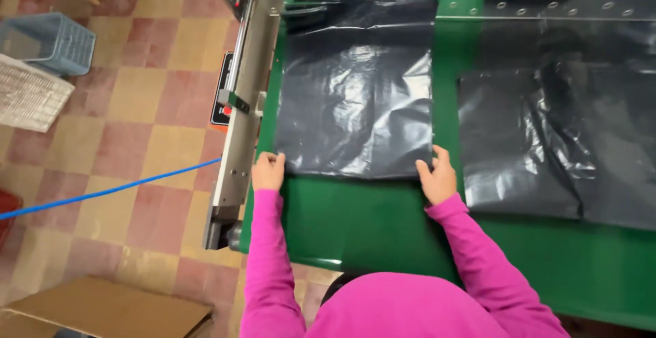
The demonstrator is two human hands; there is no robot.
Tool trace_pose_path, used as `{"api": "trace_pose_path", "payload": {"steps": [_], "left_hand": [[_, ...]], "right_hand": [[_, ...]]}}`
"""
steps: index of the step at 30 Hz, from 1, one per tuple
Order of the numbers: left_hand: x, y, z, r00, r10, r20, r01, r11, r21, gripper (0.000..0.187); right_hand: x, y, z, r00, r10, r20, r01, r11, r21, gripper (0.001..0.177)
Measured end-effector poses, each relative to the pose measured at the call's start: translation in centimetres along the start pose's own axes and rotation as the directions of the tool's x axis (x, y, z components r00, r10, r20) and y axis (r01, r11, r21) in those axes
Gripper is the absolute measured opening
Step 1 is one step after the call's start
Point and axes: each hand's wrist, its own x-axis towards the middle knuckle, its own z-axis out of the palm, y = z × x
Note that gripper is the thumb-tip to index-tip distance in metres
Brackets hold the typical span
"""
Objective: Folding black plastic bags as they come off a production line conveyor and stacking them into a plastic crate.
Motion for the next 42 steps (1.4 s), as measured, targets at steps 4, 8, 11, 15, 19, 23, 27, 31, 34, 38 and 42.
{"api": "trace_pose_path", "payload": {"steps": [4,8,11,15,19,23,27,31,34,38,42], "left_hand": [[-5.4,-1.0,-3.1,1.0,-0.025,0.017,0.029,0.958,-0.287,0.044],[-10.7,-1.1,-5.7,0.983,0.072,0.172,-0.059,0.995,-0.076,0.038],[-13.5,-2.4,-5.6,0.97,0.065,0.235,0.025,0.932,-0.362,0.026],[-17.0,-3.6,-5.9,0.99,0.141,0.003,-0.105,0.75,-0.653,0.01],[-17.8,-3.9,-6.7,0.992,0.122,0.022,-0.09,0.827,-0.555,0.01],[-16.4,-2.6,-8.1,0.966,0.051,0.254,0.024,0.959,-0.283,0.023],[-11.4,6.7,-10.9,0.907,0.387,0.167,-0.407,0.906,0.113,0.059],[-7.0,16.7,-5.3,0.657,0.737,0.161,-0.746,0.666,-0.002,0.071],[-6.8,19.3,0.4,0.515,0.829,0.219,-0.84,0.539,-0.063,0.079],[-7.0,19.4,3.0,0.466,0.835,0.293,-0.841,0.521,-0.149,0.079],[-5.6,18.8,3.9,0.516,0.826,0.228,-0.774,0.563,-0.289,0.069]], "right_hand": [[-4.8,-0.1,-2.5,0.995,-0.097,-0.007,0.096,0.988,-0.118,0.057],[-9.6,1.1,-4.7,0.998,0.06,0.002,-0.059,0.977,-0.203,0.058],[-11.4,2.4,-6.4,0.997,0.068,0.04,-0.064,0.993,-0.097,0.056],[-12.6,2.3,-7.3,0.994,0.089,0.062,-0.078,0.984,-0.159,0.054],[-13.0,1.4,-7.7,0.993,0.072,0.089,-0.065,0.995,-0.082,0.057],[-12.6,-1.0,-8.8,0.988,0.108,0.106,-0.094,0.987,-0.132,0.064],[-7.3,-9.2,-9.4,0.952,0.2,0.233,0.0,0.759,-0.651,0.063],[6.9,-15.7,-6.0,0.851,-0.463,0.249,0.512,0.624,-0.59,0.052],[20.5,-12.3,-1.9,0.771,-0.565,0.294,0.624,0.576,-0.528,0.054],[29.9,-11.0,2.4,0.942,-0.077,0.327,0.31,0.572,-0.759,0.078],[32.5,-11.2,4.2,0.926,0.207,0.315,0.183,0.483,-0.856,0.066]]}}
